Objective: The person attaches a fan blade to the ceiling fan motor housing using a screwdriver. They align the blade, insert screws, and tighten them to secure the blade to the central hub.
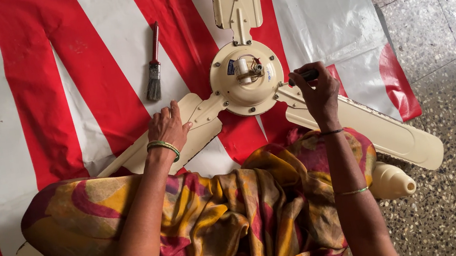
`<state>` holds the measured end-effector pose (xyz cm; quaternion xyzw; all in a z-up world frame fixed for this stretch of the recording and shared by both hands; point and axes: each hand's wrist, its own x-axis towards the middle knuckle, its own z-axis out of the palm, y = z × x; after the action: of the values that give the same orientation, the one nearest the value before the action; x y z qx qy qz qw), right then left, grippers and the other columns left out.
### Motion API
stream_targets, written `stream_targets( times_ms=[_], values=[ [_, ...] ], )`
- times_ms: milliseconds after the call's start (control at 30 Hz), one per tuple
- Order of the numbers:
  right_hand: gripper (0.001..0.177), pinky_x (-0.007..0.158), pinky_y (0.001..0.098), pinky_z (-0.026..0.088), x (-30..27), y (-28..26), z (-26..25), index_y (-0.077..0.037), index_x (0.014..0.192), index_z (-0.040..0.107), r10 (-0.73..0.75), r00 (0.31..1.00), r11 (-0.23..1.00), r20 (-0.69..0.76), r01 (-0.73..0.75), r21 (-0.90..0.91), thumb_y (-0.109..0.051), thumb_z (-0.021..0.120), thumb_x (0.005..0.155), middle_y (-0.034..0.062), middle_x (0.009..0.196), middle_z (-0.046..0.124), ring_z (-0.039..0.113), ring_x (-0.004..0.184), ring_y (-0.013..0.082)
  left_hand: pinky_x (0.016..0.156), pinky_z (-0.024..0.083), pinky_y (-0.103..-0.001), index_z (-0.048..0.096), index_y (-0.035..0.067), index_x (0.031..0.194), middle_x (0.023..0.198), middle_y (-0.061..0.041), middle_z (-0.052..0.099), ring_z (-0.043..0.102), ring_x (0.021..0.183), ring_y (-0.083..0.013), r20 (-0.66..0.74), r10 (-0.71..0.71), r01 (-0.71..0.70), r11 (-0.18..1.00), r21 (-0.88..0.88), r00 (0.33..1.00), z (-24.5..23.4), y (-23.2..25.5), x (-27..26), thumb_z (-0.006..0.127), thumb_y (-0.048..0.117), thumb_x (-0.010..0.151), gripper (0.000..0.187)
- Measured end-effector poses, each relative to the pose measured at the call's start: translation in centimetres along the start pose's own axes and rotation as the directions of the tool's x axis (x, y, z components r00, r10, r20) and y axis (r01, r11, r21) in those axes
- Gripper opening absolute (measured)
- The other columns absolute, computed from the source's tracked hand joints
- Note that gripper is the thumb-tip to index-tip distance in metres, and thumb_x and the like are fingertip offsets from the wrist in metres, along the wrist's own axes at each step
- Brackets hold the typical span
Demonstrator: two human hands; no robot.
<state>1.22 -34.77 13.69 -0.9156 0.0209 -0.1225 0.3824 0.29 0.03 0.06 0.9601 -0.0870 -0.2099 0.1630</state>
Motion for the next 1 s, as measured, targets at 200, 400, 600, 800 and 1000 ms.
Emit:
stream_targets(
  times_ms=[200,400,600,800,1000],
  values=[
    [0.021,0.078,0.0274,0.061,0.0,0.2,0.0,-0.001,0.103,0.064,0.001,1.000,1.000,0.003,-0.001,0.007,-0.013,0.080,0.097,0.0086,0.092,0.078,0.077,0.085,0.0145,0.101,0.050,-0.046,0.031,0.000,0.155,0.132,-0.022,0.058,0.059,0.116,-0.0365,-0.005,0.001,-0.001,1.000,-0.008,1.000,0.1,0.0,-0.1,0.063,0.045,0.098,0.079],
    [0.021,0.079,0.0282,0.062,0.0,0.6,0.2,0.000,0.102,0.065,-0.013,1.000,1.000,-0.008,0.013,-0.025,-0.013,0.080,0.096,0.0090,0.092,0.077,0.077,0.085,0.0153,0.102,0.049,-0.046,0.031,0.000,0.155,0.132,-0.023,0.057,0.059,0.117,-0.0367,0.003,0.002,-0.002,1.000,-0.004,1.000,0.1,0.0,0.1,0.063,0.045,0.098,0.079],
    [0.039,0.078,0.0300,0.063,0.0,0.2,0.1,-0.002,0.126,0.055,-0.066,0.998,0.996,-0.004,0.066,-0.061,-0.013,0.078,0.097,0.0117,0.107,0.075,0.076,0.090,0.0177,0.103,0.049,-0.046,0.031,0.000,0.155,0.132,-0.023,0.058,0.059,0.118,-0.0369,0.010,-0.001,0.001,1.000,-0.009,1.000,0.1,0.0,0.0,0.063,0.044,0.098,0.079],
    [0.047,0.078,0.0388,0.058,-0.1,-1.2,-1.2,-0.008,0.134,0.054,-0.246,0.953,0.888,0.176,0.294,-0.354,-0.006,0.074,0.091,0.0203,0.132,0.066,0.075,0.092,0.0267,0.103,0.048,-0.047,0.031,0.000,0.155,0.133,-0.023,0.057,0.057,0.119,-0.0368,-0.016,0.011,-0.011,1.000,0.008,1.000,0.5,-0.2,0.1,0.064,0.045,0.098,0.079],
    [0.039,0.079,0.0389,0.058,0.4,-1.6,-2.1,-0.009,0.132,0.057,-0.233,0.914,0.887,0.331,0.339,-0.312,-0.003,0.068,0.095,0.0126,0.116,0.073,0.075,0.096,0.0271,0.103,0.048,-0.048,0.031,0.000,0.155,0.133,-0.021,0.056,0.056,0.120,-0.0362,-0.003,-0.004,0.004,1.000,0.006,1.000,0.7,-0.2,0.2,0.063,0.046,0.098,0.080]
  ],
)
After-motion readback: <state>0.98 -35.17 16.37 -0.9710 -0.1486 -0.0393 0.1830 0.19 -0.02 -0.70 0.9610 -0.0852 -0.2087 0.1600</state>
